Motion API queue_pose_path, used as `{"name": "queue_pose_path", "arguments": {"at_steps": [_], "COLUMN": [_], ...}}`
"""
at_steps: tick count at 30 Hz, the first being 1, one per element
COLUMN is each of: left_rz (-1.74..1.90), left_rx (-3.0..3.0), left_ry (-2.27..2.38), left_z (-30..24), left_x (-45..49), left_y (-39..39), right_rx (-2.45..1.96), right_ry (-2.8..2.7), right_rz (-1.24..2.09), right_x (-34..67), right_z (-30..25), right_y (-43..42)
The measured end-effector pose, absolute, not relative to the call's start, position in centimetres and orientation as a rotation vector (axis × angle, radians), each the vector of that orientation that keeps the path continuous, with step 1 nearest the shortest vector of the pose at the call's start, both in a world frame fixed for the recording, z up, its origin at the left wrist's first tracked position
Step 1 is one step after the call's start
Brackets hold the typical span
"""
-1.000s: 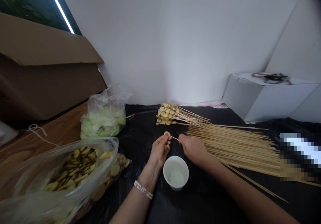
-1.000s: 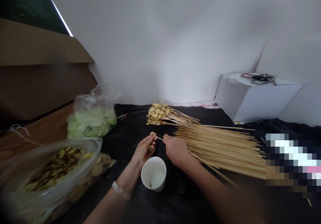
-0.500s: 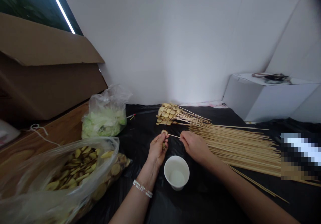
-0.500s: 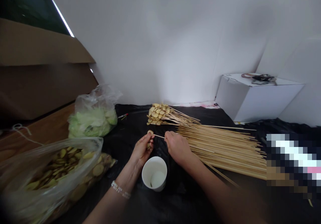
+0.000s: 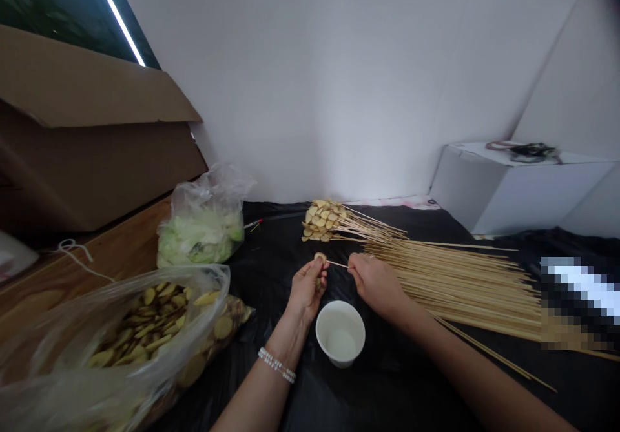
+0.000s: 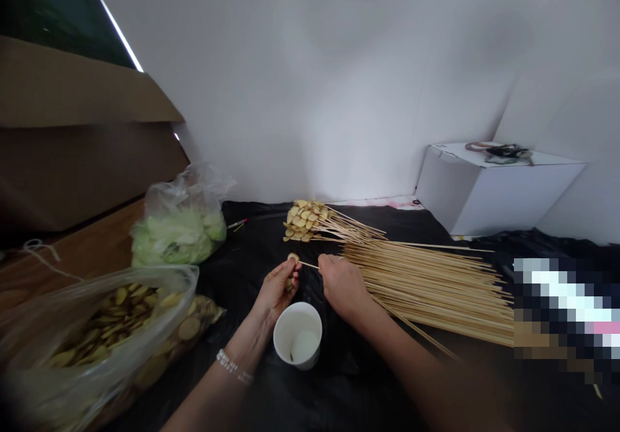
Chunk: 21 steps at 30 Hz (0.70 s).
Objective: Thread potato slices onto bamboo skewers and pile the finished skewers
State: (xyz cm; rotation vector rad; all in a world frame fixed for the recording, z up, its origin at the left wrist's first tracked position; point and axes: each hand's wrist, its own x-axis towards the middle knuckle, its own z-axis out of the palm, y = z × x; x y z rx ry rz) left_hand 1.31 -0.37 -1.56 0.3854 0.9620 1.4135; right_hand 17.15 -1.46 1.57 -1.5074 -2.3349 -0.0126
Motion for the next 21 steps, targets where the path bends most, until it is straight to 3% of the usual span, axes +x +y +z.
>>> {"name": "queue_pose_path", "arguments": {"at_steps": [21], "left_rz": [1.382], "left_rx": [0.382], "left_ry": [0.985], "left_z": [-1.05], "left_x": [1.69], "left_y": [-0.66], "right_rx": [-1.553], "right_ry": [-2.404], "right_rz": [0.049], "right_x": [16.87], "right_z": [1.50], "right_y": [-1.55]}}
